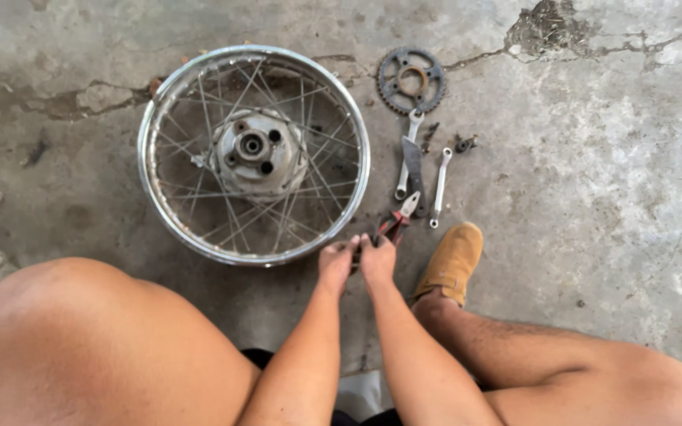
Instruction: The person sits on the floor and uses a spoke wrench to tighten and loosen individual spokes on a motorcycle wheel rim. They rotate the wheel to access different sections and continue adjusting the spoke tension throughout the clip.
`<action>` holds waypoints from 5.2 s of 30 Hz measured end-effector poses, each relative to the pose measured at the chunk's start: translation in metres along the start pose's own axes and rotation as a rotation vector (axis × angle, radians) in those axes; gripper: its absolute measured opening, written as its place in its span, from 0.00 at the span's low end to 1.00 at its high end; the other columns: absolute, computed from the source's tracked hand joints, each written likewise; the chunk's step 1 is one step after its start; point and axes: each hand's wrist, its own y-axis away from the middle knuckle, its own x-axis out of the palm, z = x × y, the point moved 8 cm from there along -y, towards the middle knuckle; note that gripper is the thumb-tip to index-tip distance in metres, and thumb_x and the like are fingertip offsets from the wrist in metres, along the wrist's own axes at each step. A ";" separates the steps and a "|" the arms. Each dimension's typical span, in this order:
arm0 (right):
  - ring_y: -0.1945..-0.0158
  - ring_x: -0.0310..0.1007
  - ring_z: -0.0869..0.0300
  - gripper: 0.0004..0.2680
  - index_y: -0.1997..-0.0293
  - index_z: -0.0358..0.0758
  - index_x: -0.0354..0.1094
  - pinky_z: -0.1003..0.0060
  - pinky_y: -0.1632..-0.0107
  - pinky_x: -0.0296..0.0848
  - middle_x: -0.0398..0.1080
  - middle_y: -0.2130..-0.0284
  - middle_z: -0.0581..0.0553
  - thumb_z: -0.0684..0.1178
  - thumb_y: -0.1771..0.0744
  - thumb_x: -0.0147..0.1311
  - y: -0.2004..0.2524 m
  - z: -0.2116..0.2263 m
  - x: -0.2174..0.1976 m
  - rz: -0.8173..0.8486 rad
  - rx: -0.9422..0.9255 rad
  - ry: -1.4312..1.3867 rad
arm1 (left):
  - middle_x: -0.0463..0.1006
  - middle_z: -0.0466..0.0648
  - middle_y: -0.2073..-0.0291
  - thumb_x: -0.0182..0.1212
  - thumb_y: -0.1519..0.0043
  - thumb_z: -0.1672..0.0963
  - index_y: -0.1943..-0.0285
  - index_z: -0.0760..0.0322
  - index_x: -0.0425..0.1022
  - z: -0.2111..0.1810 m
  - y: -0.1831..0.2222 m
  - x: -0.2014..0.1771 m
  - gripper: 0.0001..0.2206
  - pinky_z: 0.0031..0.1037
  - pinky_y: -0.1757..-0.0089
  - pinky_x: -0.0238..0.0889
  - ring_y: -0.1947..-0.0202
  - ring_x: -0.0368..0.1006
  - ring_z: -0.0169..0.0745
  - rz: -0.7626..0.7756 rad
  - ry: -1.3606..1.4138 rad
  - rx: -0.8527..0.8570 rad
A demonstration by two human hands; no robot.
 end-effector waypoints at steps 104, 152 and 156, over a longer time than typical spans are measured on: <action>0.88 0.67 0.50 0.06 0.68 0.36 0.78 0.57 0.84 0.69 0.67 0.86 0.37 0.47 0.37 0.59 0.009 -0.017 0.133 0.496 -0.018 0.393 | 0.79 0.53 0.42 0.62 0.40 0.46 0.39 0.56 0.79 0.013 -0.042 -0.114 0.23 0.43 0.39 0.64 0.39 0.72 0.54 -0.260 0.284 0.010; 0.52 0.80 0.46 0.10 0.59 0.53 0.82 0.51 0.47 0.78 0.81 0.64 0.44 0.54 0.41 0.60 0.048 0.066 0.061 0.421 -0.409 0.748 | 0.78 0.59 0.41 0.49 0.36 0.47 0.38 0.64 0.78 -0.020 0.004 -0.159 0.24 0.45 0.35 0.56 0.35 0.68 0.57 -0.243 -0.134 0.166; 0.52 0.80 0.41 0.12 0.60 0.39 0.81 0.46 0.48 0.78 0.81 0.63 0.35 0.53 0.40 0.59 0.078 0.104 0.056 0.374 -0.466 0.890 | 0.78 0.59 0.41 0.46 0.34 0.46 0.38 0.63 0.78 -0.018 -0.003 -0.157 0.25 0.45 0.34 0.56 0.35 0.68 0.57 -0.177 -0.196 0.182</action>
